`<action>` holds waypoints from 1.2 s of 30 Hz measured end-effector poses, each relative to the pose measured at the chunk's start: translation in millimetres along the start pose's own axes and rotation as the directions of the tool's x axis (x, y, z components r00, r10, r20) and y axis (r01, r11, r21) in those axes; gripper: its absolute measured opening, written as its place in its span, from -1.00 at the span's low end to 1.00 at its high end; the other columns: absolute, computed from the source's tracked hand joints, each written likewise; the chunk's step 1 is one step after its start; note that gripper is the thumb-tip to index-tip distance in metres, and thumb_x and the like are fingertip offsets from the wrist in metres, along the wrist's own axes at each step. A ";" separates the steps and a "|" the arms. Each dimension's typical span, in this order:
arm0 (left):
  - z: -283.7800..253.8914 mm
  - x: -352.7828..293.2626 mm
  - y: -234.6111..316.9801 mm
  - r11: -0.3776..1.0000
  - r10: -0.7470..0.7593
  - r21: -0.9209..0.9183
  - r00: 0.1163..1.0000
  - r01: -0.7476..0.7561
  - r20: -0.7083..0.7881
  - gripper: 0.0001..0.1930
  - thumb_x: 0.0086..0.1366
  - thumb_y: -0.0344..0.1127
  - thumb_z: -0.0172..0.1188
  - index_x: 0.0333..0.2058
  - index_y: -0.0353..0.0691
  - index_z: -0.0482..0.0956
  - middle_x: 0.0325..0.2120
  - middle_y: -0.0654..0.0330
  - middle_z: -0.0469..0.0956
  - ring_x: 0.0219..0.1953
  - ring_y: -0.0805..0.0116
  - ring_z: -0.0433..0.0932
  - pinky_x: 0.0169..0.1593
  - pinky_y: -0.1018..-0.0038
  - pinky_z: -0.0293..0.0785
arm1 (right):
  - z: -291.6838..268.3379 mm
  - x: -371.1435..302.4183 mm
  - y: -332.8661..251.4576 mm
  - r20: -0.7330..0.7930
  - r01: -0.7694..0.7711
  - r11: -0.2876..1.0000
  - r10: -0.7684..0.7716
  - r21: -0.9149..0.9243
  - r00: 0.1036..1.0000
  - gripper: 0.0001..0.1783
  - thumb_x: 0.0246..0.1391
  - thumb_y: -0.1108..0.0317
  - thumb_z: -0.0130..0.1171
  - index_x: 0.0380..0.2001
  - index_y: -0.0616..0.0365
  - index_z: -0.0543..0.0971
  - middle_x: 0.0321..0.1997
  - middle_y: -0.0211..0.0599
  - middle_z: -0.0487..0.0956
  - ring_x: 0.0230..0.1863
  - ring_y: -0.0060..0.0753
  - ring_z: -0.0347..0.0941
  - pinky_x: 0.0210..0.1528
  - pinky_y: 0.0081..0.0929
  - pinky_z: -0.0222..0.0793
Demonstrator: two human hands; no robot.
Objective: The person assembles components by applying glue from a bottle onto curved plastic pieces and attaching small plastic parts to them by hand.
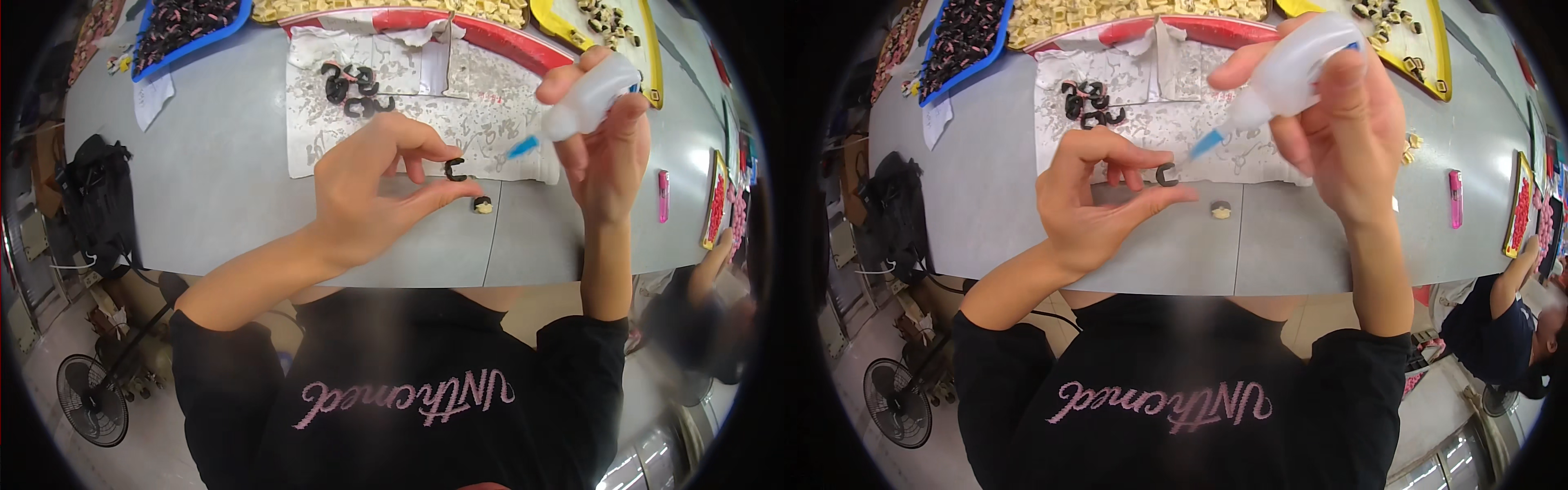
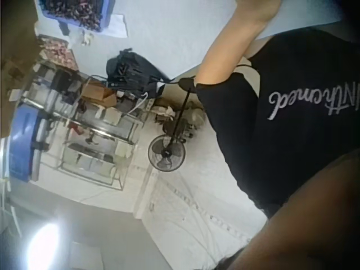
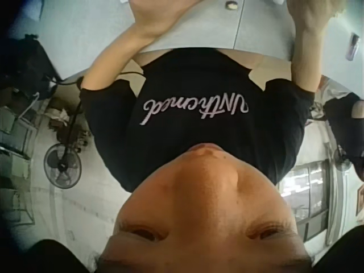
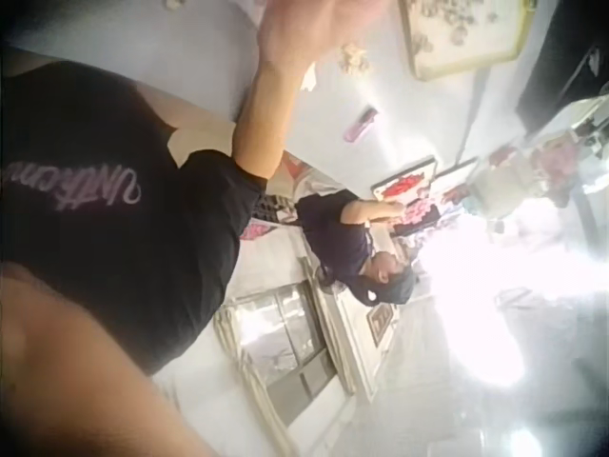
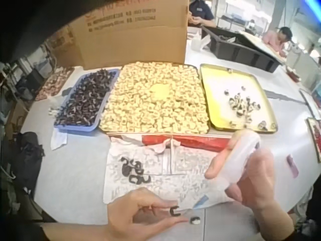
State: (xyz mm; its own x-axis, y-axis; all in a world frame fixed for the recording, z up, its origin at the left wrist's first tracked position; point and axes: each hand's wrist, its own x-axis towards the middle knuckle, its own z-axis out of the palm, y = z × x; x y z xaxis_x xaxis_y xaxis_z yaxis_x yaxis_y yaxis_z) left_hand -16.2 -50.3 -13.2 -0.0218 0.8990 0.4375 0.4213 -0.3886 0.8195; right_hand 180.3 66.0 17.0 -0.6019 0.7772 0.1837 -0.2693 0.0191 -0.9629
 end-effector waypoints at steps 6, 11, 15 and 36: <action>1.5 -0.3 -3.1 0.997 0.064 -0.035 0.998 -0.064 -0.004 -0.39 -0.18 -0.50 0.55 -0.21 -0.29 0.31 -0.39 0.13 0.60 -0.59 0.61 0.31 -0.56 0.73 0.19 | 1.8 -9.6 12.3 -0.068 -0.006 0.999 0.010 0.052 0.998 -0.42 0.35 -0.08 -0.36 0.02 0.27 0.26 -0.25 -0.07 0.46 -0.79 -0.75 0.11 -0.76 -0.83 0.05; 1.9 1.8 -4.6 0.996 0.081 -0.028 0.997 -0.081 0.005 -0.37 -0.20 -0.49 0.56 -0.21 -0.29 0.29 -0.40 0.10 0.60 -0.60 0.62 0.29 -0.59 0.74 0.17 | 5.1 -13.3 15.6 -0.054 -0.029 0.999 0.030 0.020 0.998 -0.42 0.35 -0.08 -0.36 -0.03 0.30 0.27 -0.27 -0.08 0.47 -0.79 -0.76 0.12 -0.75 -0.84 0.04; -0.4 3.5 -4.0 0.995 0.099 -0.019 0.995 -0.098 0.025 -0.35 -0.21 -0.50 0.56 -0.20 -0.27 0.27 -0.41 0.07 0.62 -0.61 0.64 0.28 -0.60 0.74 0.16 | 7.0 -12.4 17.0 -0.049 -0.029 1.000 0.029 0.006 0.998 -0.41 0.35 -0.09 -0.37 -0.07 0.33 0.28 -0.28 -0.07 0.48 -0.79 -0.77 0.13 -0.74 -0.86 0.02; 1.3 1.6 -5.9 0.991 0.132 -0.025 0.991 -0.132 0.027 -0.36 -0.21 -0.52 0.56 -0.19 -0.30 0.30 -0.38 0.13 0.60 -0.60 0.63 0.28 -0.58 0.74 0.19 | 19.1 -10.2 11.0 -0.047 -0.089 0.992 0.085 -0.090 0.995 -0.47 0.37 -0.02 -0.37 -0.05 0.30 0.29 -0.30 0.01 0.51 -0.80 -0.77 0.14 -0.70 -0.87 0.04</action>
State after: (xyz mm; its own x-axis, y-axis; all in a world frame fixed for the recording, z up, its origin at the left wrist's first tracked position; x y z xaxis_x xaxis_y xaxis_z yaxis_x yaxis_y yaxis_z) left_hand -17.6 -46.3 -17.9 0.0586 0.8446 0.5321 0.3977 -0.5086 0.7636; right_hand 169.1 46.3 8.3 -0.5869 0.8045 0.0919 -0.1462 0.0063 -0.9892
